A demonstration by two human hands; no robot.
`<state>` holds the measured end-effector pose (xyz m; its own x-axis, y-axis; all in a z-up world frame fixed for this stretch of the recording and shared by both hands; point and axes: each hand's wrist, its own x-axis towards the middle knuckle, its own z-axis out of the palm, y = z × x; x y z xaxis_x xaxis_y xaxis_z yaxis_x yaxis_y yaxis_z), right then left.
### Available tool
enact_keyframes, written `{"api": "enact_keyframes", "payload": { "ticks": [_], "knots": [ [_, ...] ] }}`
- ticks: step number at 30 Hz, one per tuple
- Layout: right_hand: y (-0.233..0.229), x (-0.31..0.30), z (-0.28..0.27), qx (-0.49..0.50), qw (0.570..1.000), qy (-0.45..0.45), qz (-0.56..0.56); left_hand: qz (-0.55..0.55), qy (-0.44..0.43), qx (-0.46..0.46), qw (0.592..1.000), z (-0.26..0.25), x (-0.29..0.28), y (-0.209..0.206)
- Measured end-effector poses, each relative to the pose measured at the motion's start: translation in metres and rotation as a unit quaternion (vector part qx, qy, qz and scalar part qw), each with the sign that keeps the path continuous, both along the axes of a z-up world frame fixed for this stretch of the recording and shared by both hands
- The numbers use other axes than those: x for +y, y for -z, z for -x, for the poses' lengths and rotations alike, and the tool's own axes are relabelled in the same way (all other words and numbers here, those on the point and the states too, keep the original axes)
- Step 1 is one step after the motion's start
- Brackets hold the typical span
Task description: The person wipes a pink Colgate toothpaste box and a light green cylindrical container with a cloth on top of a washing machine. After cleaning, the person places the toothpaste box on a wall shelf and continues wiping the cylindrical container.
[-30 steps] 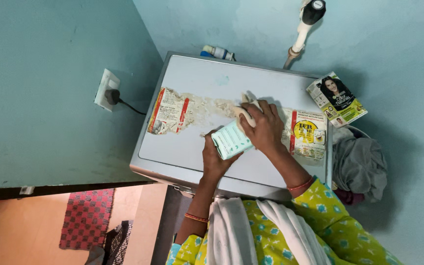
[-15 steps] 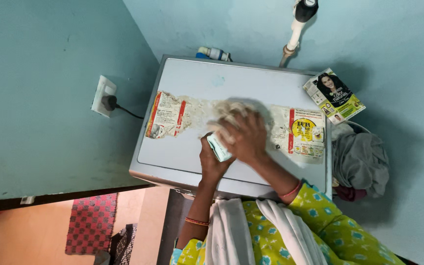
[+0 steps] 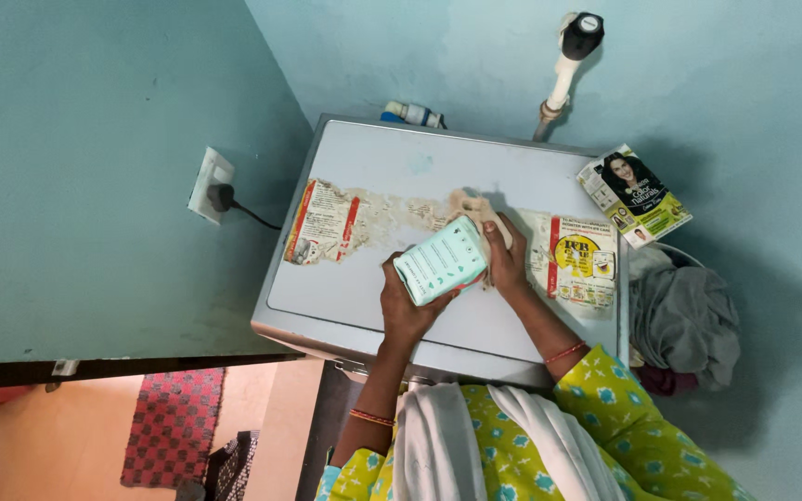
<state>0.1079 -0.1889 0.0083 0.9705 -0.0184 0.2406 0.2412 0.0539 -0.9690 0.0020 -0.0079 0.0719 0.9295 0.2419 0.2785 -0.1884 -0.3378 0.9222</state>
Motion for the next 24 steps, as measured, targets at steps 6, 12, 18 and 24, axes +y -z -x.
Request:
{"api": "enact_keyframes", "payload": {
  "ticks": [6,12,18,24],
  "knots": [
    [-0.017,0.006,0.027,-0.018,0.999,0.031,0.038,0.006,-0.034,-0.058,0.998,-0.004,-0.003,0.021],
    [-0.027,0.011,0.024,-0.013,0.998,0.034,0.051,-0.11,0.022,-0.144,0.983,0.004,0.006,0.014],
    [-0.047,0.017,0.007,0.001,0.991,0.034,0.127,-0.169,0.069,-0.042,0.982,0.003,0.027,-0.002],
    [-0.079,0.02,-0.006,0.139,0.945,-0.002,0.296,-0.085,0.005,-0.016,0.996,0.003,0.018,-0.002]
  ]
}}
